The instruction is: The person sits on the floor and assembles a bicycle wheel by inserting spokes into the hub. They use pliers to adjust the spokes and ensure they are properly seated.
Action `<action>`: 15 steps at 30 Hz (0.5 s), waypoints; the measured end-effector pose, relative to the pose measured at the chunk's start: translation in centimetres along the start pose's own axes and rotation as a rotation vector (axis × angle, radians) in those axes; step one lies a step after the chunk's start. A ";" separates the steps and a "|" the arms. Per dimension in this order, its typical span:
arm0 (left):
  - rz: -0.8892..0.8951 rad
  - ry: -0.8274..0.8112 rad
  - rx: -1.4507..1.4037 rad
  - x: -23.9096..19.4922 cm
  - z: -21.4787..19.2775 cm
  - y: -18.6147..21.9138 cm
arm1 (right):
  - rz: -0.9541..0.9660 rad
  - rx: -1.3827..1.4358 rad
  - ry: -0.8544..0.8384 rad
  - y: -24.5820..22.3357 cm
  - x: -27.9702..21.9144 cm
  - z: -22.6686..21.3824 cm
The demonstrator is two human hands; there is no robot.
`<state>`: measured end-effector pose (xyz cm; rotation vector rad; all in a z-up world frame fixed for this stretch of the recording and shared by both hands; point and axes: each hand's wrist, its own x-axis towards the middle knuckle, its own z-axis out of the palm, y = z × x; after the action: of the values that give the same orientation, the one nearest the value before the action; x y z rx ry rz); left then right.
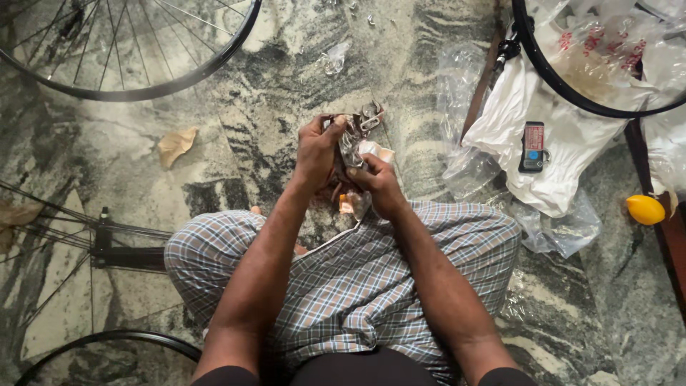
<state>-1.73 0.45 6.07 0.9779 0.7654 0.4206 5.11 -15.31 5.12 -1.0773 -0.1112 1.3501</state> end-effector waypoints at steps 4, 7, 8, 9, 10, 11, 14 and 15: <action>0.104 0.164 0.433 0.6 -0.4 -1.4 | 0.010 -0.123 0.038 0.4 0.3 -0.3; 0.245 0.275 0.693 0.4 -0.4 -2.1 | -0.055 -0.277 0.036 1.1 0.4 0.0; 0.217 0.299 0.664 0.3 -0.3 -2.2 | -0.028 -0.246 0.053 1.2 0.5 0.3; 0.188 0.322 0.634 0.2 -0.1 -2.4 | -0.002 -0.214 0.070 1.3 0.7 0.7; 0.161 0.345 0.605 0.2 0.1 -2.3 | 0.023 -0.183 0.086 1.3 0.9 1.2; 0.210 0.353 0.468 0.2 0.2 -2.3 | 0.018 -0.070 0.078 1.3 0.9 1.8; 0.329 0.392 0.258 -0.3 0.4 -1.6 | 0.033 0.208 0.084 1.9 0.5 4.0; 0.356 0.417 0.323 -0.5 0.4 -1.3 | 0.054 0.259 0.109 2.0 0.5 4.6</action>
<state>-1.77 -0.75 5.31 1.3590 1.0591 0.8469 0.91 -12.67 6.06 -0.9369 0.1704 1.3106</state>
